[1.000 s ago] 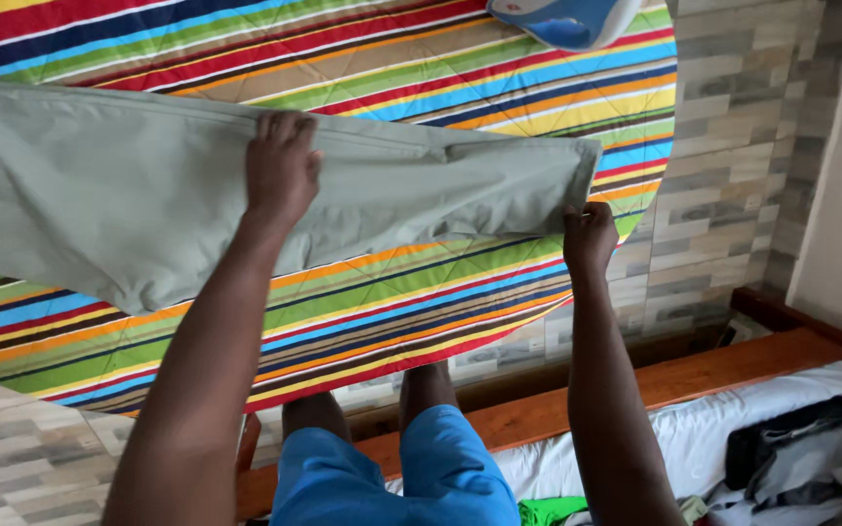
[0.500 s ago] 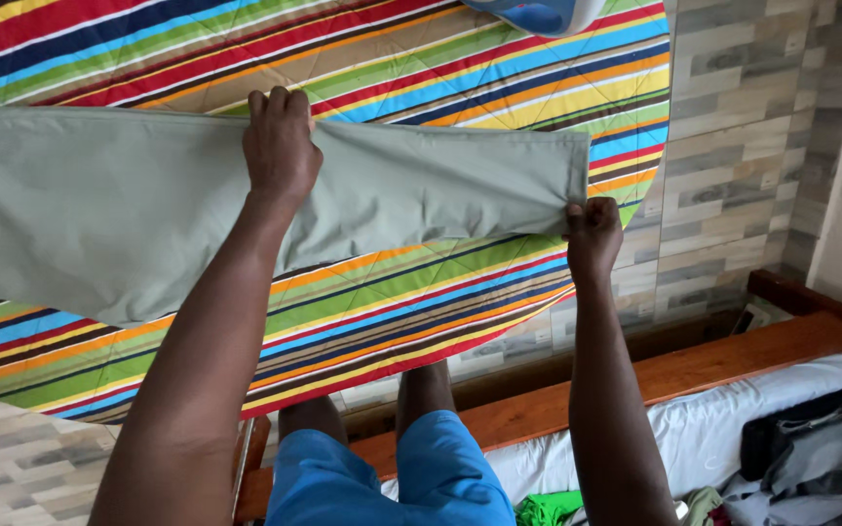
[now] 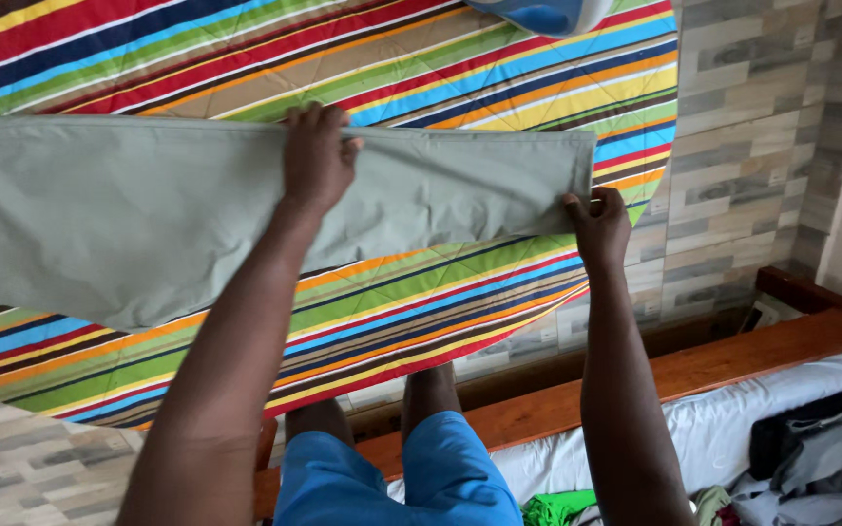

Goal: The person spreads a pair of pants on an ironing board, irons the pants using an iron, and folds the pants by hand.

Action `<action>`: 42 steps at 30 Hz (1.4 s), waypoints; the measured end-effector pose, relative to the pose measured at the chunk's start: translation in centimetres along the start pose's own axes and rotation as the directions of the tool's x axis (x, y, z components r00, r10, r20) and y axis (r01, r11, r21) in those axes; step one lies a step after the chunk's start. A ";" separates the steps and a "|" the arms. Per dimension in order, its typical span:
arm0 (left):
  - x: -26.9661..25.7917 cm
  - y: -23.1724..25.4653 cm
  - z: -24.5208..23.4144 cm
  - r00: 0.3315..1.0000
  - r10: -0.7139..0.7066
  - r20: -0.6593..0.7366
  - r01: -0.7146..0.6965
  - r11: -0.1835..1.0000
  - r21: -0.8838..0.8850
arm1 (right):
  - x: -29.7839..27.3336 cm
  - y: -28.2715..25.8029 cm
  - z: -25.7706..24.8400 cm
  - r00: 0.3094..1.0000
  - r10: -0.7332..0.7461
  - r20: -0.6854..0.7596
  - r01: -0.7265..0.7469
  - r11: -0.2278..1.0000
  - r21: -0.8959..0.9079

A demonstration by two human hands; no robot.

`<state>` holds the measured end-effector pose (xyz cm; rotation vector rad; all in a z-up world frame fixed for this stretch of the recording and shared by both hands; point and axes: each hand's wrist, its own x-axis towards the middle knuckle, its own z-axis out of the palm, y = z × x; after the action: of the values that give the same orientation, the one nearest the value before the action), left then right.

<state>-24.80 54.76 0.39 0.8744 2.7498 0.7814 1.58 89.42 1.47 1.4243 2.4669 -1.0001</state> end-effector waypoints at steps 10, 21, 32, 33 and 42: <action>0.4 4.1 2.2 0.993 -0.099 0.070 0.109 0.980 -0.164 | 0.0 2.5 2.0 0.984 -0.065 -0.166 0.102 0.970 0.223; -14.4 7.7 0.6 0.938 0.044 0.343 -0.046 0.999 -0.003 | -1.0 4.6 3.7 0.961 -0.186 -0.203 0.174 0.982 -0.075; -13.3 9.4 1.6 0.842 0.007 0.539 -0.063 0.994 0.086 | 0.7 4.6 5.4 0.968 -0.048 -0.247 0.011 0.988 -0.151; -13.4 9.6 1.7 0.859 0.056 0.508 -0.111 0.991 0.079 | 0.7 4.4 5.3 0.970 -0.047 -0.238 0.011 0.989 -0.149; -13.9 12.4 2.4 0.778 0.266 0.570 -0.205 0.964 -0.170 | 1.9 3.3 1.3 0.968 -0.128 -0.215 0.039 0.926 -0.376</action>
<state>-6.59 56.41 4.69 1.2146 2.0608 0.5476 2.93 91.19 -1.92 1.3855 2.7132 -0.3546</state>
